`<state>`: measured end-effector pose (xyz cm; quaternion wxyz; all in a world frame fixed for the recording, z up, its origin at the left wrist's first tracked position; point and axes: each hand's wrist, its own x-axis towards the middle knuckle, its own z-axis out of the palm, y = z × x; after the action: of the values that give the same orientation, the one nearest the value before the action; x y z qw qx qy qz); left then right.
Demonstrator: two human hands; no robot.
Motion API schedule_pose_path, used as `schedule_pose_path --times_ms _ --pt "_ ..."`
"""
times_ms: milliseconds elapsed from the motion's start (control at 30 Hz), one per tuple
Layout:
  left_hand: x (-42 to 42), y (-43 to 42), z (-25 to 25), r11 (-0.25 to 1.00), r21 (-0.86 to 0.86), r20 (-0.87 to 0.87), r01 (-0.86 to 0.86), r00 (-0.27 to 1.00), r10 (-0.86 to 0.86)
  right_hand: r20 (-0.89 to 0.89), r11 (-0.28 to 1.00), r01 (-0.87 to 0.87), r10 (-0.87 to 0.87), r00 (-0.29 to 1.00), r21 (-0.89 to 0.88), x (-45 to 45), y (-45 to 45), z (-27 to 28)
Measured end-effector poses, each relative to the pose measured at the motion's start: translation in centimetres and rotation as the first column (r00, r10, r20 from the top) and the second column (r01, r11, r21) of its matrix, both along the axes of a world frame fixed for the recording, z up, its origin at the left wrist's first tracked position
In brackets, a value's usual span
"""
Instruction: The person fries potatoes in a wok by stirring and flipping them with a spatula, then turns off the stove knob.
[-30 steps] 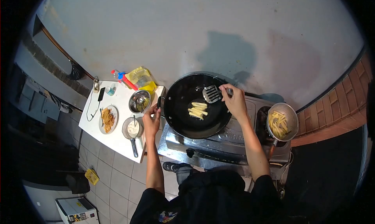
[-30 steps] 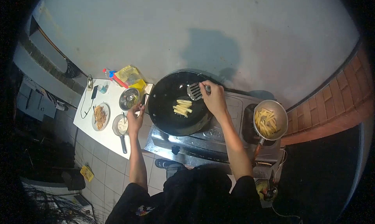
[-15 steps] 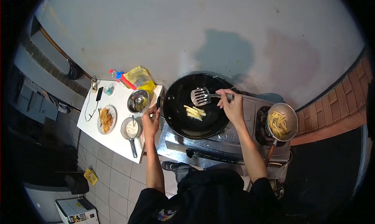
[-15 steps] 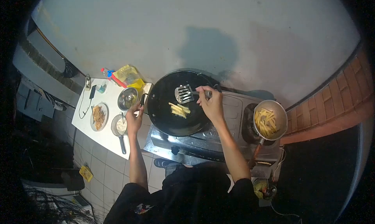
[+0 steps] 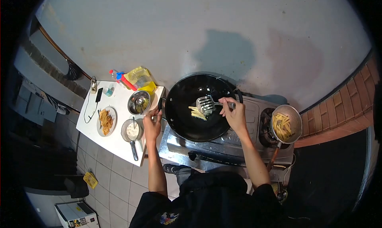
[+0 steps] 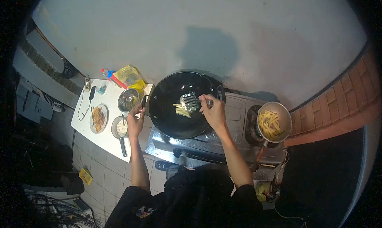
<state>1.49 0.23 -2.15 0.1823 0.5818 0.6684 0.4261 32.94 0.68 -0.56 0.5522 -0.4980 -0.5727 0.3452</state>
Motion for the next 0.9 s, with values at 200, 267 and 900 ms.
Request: schedule_pose_path --times_ms 200,267,900 --pt "0.3 0.0 0.5 0.999 -0.029 0.042 -0.016 0.999 0.018 -0.09 0.997 0.061 -0.057 0.994 0.041 -1.0 0.4 0.2" --pt "0.3 0.1 0.4 1.0 -0.022 0.031 -0.016 0.999 0.016 -0.079 0.997 0.056 -0.052 0.996 0.05 -0.9 0.5 -0.2" --pt "0.3 0.1 0.4 1.0 0.022 -0.017 0.011 1.0 -0.011 0.177 0.993 0.114 -0.116 0.977 0.023 -1.8 0.2 0.8"
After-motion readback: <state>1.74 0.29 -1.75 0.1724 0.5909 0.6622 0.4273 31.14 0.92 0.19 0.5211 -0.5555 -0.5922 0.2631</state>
